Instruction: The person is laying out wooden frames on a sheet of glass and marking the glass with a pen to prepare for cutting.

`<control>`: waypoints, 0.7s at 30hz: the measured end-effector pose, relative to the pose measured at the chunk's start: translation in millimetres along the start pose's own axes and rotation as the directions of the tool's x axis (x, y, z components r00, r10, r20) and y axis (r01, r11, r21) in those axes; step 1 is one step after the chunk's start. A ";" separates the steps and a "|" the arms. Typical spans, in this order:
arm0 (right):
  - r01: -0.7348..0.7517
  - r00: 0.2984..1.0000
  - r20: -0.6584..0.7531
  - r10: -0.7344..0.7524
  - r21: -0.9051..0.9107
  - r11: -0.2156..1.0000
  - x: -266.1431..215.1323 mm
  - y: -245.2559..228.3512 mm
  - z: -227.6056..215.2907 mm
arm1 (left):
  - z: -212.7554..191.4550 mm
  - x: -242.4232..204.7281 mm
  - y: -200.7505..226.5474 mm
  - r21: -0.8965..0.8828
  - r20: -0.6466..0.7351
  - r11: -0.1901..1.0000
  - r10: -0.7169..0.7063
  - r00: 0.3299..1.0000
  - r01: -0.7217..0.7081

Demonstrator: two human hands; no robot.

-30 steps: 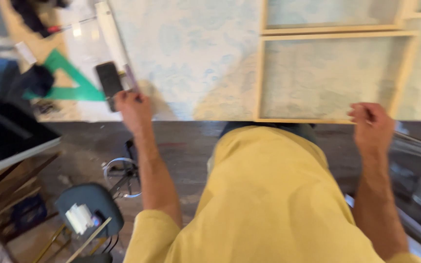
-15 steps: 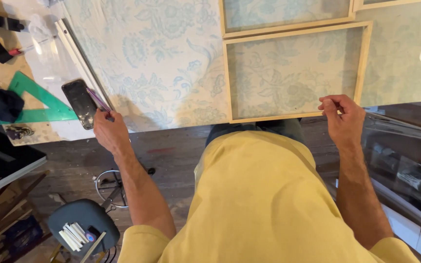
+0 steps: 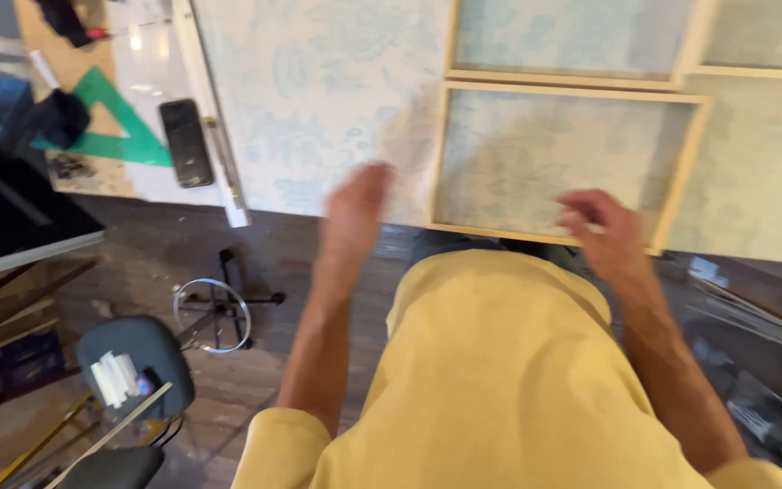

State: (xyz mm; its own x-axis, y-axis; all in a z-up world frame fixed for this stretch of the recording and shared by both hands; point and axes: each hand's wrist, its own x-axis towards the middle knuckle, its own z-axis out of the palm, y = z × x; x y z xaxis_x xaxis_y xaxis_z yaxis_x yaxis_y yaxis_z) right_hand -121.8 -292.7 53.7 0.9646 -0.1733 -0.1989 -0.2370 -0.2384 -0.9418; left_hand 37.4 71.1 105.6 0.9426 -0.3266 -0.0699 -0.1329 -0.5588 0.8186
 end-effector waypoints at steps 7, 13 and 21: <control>-0.148 0.989 0.074 0.130 0.359 0.921 11.5 -66.0 15.8 | 126.1 -15.1 106.6 0.179 0.230 0.850 0.454 0.861 -0.496; -0.064 0.998 0.003 0.068 0.365 0.929 2.5 -31.0 -17.2 | 141.2 -10.6 89.9 0.044 0.412 0.947 0.273 0.869 -0.318; 0.136 0.821 -0.570 -0.023 0.157 0.978 -24.6 60.9 -191.2 | 45.1 28.7 -26.5 0.286 -0.007 0.931 -0.237 0.972 0.229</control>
State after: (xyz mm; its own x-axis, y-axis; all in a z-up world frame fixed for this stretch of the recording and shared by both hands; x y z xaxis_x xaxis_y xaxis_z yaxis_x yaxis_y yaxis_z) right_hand -182.1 -485.7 53.1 0.7315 -0.6817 0.0125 -0.0824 -0.1066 -0.9909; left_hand 54.1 42.1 56.2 0.9494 -0.1797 -0.2577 0.0044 -0.8125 0.5830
